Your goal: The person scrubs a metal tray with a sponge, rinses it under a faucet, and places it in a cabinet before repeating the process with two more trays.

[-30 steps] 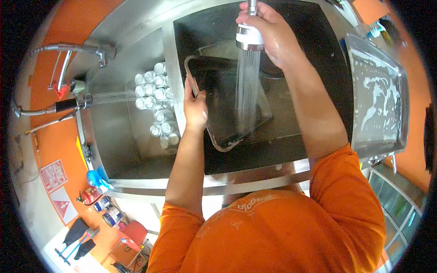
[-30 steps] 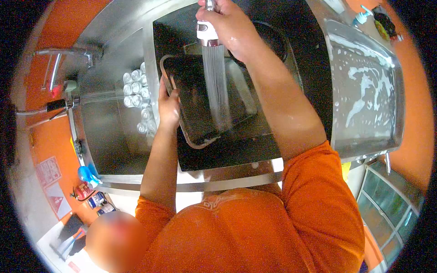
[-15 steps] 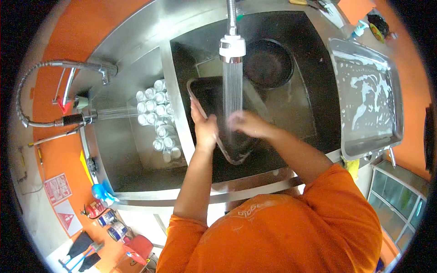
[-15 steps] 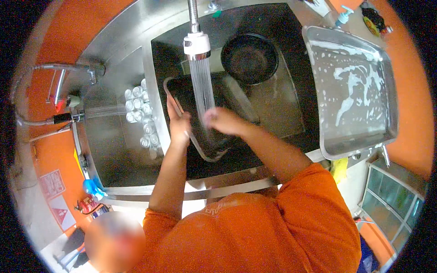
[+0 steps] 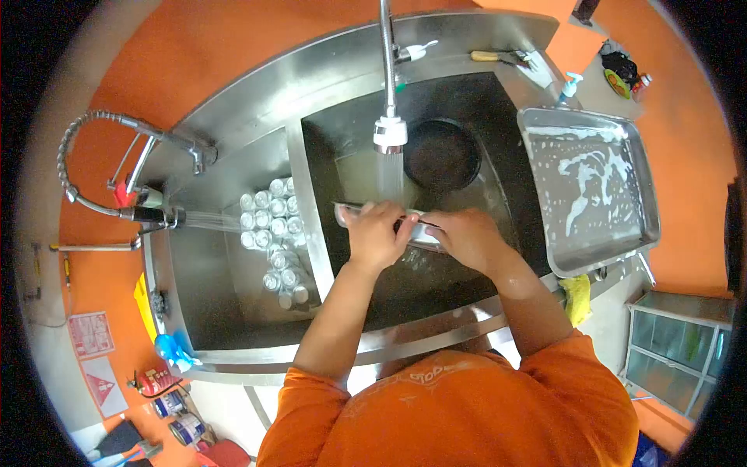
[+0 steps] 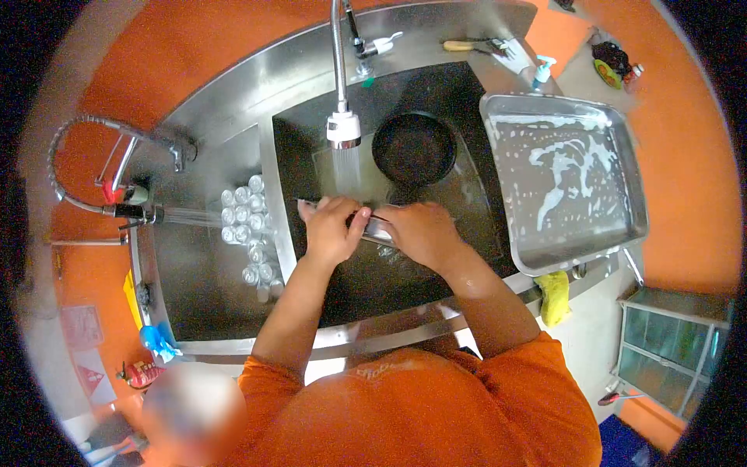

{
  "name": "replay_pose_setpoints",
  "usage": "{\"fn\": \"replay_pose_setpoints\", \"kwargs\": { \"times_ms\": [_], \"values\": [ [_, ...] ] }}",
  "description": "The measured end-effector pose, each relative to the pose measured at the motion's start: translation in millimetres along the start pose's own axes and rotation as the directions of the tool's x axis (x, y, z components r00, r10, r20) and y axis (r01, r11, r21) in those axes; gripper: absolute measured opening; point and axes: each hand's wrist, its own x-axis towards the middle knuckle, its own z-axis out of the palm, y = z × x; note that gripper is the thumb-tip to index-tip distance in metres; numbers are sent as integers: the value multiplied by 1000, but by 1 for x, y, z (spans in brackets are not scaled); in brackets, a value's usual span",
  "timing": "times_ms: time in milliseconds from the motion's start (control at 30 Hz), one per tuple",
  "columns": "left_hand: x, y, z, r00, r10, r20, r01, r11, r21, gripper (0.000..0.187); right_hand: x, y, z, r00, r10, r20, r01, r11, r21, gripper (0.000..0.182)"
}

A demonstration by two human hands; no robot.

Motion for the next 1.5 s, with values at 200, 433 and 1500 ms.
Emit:
{"fn": "replay_pose_setpoints", "kwargs": {
  "times_ms": [200,433,1500],
  "values": [
    [17,20,-47,994,-108,13,105,982,159,36,28,-4,-51,998,-52,26,44,972,230,25],
    [27,-6,-10,885,-302,355,114,878,465,32,73,50,-20,999,-24,-32,28,990,138,29],
    [60,-77,49,838,-446,315,455,889,49,34,144,34,3,929,150,-337,-8,921,389,54]
  ]
}}
